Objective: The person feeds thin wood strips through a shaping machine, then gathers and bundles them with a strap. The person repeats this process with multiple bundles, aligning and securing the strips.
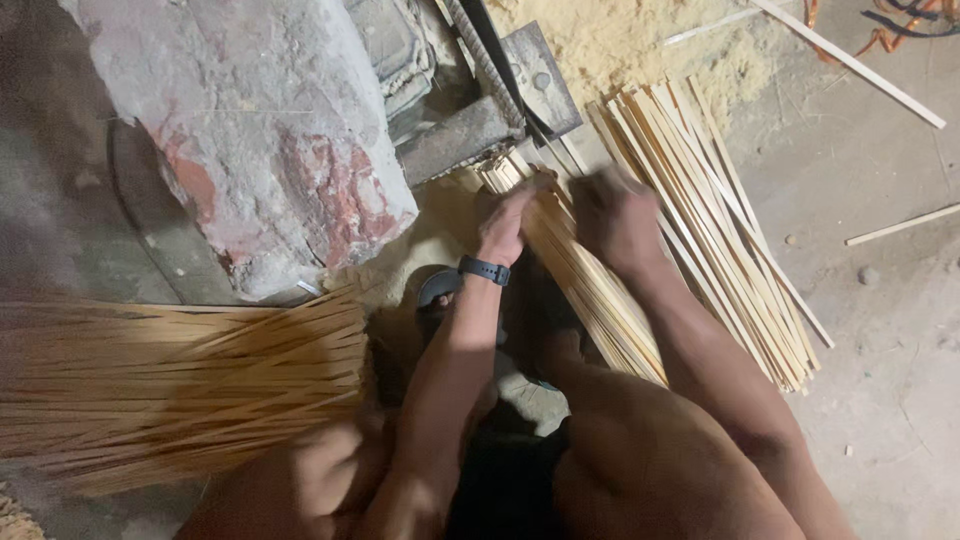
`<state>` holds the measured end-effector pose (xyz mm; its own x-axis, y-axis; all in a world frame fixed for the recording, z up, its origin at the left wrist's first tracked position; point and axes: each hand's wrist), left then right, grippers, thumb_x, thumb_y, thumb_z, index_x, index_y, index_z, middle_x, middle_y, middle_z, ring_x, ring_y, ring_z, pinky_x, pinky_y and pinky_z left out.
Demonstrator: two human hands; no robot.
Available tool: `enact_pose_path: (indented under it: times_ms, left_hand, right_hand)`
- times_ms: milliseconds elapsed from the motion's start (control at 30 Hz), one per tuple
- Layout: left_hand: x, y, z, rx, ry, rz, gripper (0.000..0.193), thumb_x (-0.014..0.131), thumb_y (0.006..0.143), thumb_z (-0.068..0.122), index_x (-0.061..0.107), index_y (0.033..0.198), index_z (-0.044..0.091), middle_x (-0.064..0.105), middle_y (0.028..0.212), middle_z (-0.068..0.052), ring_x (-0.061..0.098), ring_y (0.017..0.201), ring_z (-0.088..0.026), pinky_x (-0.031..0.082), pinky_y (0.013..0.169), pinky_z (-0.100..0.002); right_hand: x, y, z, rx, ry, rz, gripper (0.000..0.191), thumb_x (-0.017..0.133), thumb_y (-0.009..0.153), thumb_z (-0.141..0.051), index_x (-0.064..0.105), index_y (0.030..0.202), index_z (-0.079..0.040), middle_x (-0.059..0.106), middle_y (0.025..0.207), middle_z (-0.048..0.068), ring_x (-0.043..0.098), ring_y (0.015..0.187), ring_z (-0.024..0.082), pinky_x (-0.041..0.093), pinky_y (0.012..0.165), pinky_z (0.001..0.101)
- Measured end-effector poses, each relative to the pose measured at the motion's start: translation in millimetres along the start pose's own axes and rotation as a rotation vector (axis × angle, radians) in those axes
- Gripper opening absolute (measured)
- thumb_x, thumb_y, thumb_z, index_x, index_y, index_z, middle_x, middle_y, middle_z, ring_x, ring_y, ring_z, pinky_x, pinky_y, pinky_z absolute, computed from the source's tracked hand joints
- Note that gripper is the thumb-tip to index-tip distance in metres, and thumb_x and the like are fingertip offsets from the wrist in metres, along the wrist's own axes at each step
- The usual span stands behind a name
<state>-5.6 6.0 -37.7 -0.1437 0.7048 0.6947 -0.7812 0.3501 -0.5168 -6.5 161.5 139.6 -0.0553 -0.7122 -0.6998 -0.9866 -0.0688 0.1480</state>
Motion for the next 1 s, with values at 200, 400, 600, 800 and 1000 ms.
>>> enact_pose_path:
  times_ms: [200, 400, 600, 800, 1000]
  left_hand:
    - [5, 1, 3, 0.065, 0.074, -0.001, 0.042, 0.077, 0.093, 0.024, 0.069, 0.127, 0.001, 0.07, 0.129, -0.013, 0.063, 0.122, -0.022, 0.046, 0.109, -0.036]
    - [5, 2, 3, 0.237, 0.228, 0.13, 0.035, 0.077, 0.097, 0.021, 0.073, 0.12, -0.004, 0.075, 0.12, -0.015, 0.069, 0.115, -0.025, 0.048, 0.11, -0.038]
    - [3, 3, 2, 0.009, -0.04, 0.08, 0.038, 0.069, 0.096, 0.028, 0.07, 0.124, 0.003, 0.072, 0.11, -0.006, 0.067, 0.097, -0.018, 0.05, 0.089, -0.037]
    - [6, 1, 4, 0.104, 0.146, -0.023, 0.037, 0.079, 0.094, 0.025, 0.072, 0.121, 0.001, 0.071, 0.113, -0.009, 0.065, 0.098, -0.016, 0.055, 0.092, -0.029]
    - [9, -2, 7, 0.12, 0.034, 0.008, 0.026, 0.08, 0.087, 0.017, 0.07, 0.111, 0.009, 0.072, 0.108, -0.01, 0.067, 0.09, -0.019, 0.056, 0.08, -0.033]
  right_hand:
    - [-26, -38, 11, -0.126, -0.048, -0.149, 0.018, 0.073, 0.096, -0.014, 0.075, 0.109, -0.002, 0.07, 0.09, 0.012, 0.068, 0.067, 0.023, 0.058, 0.056, 0.0388]
    - [22, -16, 22, -0.127, -0.152, 0.048, 0.011, 0.07, 0.099, -0.005, 0.076, 0.107, 0.0, 0.066, 0.08, 0.013, 0.065, 0.059, 0.027, 0.052, 0.05, 0.0403]
    - [18, 9, 0, -0.208, -0.036, 0.064, 0.012, 0.072, 0.093, -0.009, 0.073, 0.104, -0.004, 0.068, 0.09, 0.014, 0.067, 0.069, 0.029, 0.054, 0.06, 0.0404]
    - [-15, -21, 18, -0.347, -0.3, 0.132, 0.018, 0.067, 0.092, -0.008, 0.075, 0.107, -0.003, 0.068, 0.094, 0.01, 0.064, 0.072, 0.027, 0.053, 0.06, 0.0388]
    - [-1, -42, 39, -0.212, -0.12, -0.061, 0.01, 0.066, 0.107, -0.003, 0.074, 0.103, -0.002, 0.068, 0.082, 0.01, 0.063, 0.059, 0.017, 0.05, 0.044, 0.0274]
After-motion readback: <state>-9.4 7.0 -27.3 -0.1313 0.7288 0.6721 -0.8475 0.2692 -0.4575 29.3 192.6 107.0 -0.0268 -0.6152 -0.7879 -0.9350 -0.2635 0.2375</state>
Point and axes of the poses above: each hand's wrist, its own y-axis towards the middle knuckle, its own x-axis out of the palm, z = x × y
